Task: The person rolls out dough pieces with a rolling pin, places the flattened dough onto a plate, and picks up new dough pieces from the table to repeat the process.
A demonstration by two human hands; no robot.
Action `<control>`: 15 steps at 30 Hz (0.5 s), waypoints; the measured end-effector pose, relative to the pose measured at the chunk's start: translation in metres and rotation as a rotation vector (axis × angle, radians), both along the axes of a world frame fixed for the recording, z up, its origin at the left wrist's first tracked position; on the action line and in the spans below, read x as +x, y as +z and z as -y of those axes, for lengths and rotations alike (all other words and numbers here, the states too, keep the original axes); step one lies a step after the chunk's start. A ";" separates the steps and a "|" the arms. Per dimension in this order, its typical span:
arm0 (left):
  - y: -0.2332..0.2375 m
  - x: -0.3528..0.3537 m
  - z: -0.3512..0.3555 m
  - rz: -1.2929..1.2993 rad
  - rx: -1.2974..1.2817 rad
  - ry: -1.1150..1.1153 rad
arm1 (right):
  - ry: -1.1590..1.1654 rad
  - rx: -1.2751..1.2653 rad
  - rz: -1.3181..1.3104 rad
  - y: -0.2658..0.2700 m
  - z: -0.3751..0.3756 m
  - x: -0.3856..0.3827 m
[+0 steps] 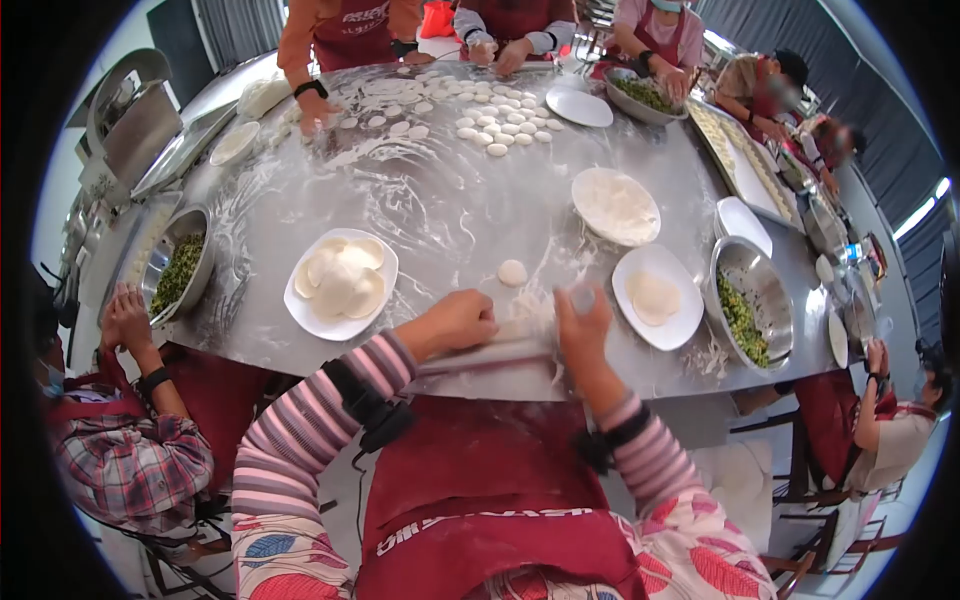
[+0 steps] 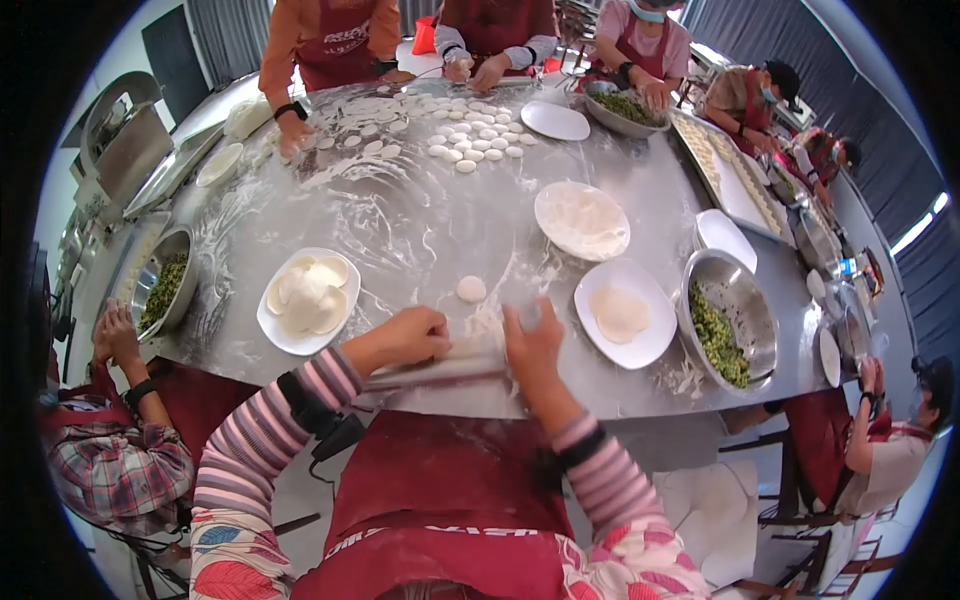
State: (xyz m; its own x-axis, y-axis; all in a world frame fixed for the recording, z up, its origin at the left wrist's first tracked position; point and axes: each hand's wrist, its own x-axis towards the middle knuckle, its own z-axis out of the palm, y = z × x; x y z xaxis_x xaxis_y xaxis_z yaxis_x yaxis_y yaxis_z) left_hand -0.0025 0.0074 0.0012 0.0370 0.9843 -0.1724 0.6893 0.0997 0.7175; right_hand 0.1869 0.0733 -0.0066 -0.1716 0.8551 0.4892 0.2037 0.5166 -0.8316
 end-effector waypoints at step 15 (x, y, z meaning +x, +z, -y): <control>-0.003 0.006 -0.018 -0.080 0.050 -0.031 | -0.056 0.146 0.080 0.001 -0.031 -0.029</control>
State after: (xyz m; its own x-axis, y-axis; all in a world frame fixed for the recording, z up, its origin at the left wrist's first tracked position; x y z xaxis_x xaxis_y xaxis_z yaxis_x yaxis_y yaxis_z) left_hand 0.0038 0.0256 -0.0014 0.0553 0.9904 -0.1265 0.7468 0.0431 0.6636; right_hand 0.1575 0.1046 -0.0059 -0.1692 0.7855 0.5953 0.2977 0.6165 -0.7289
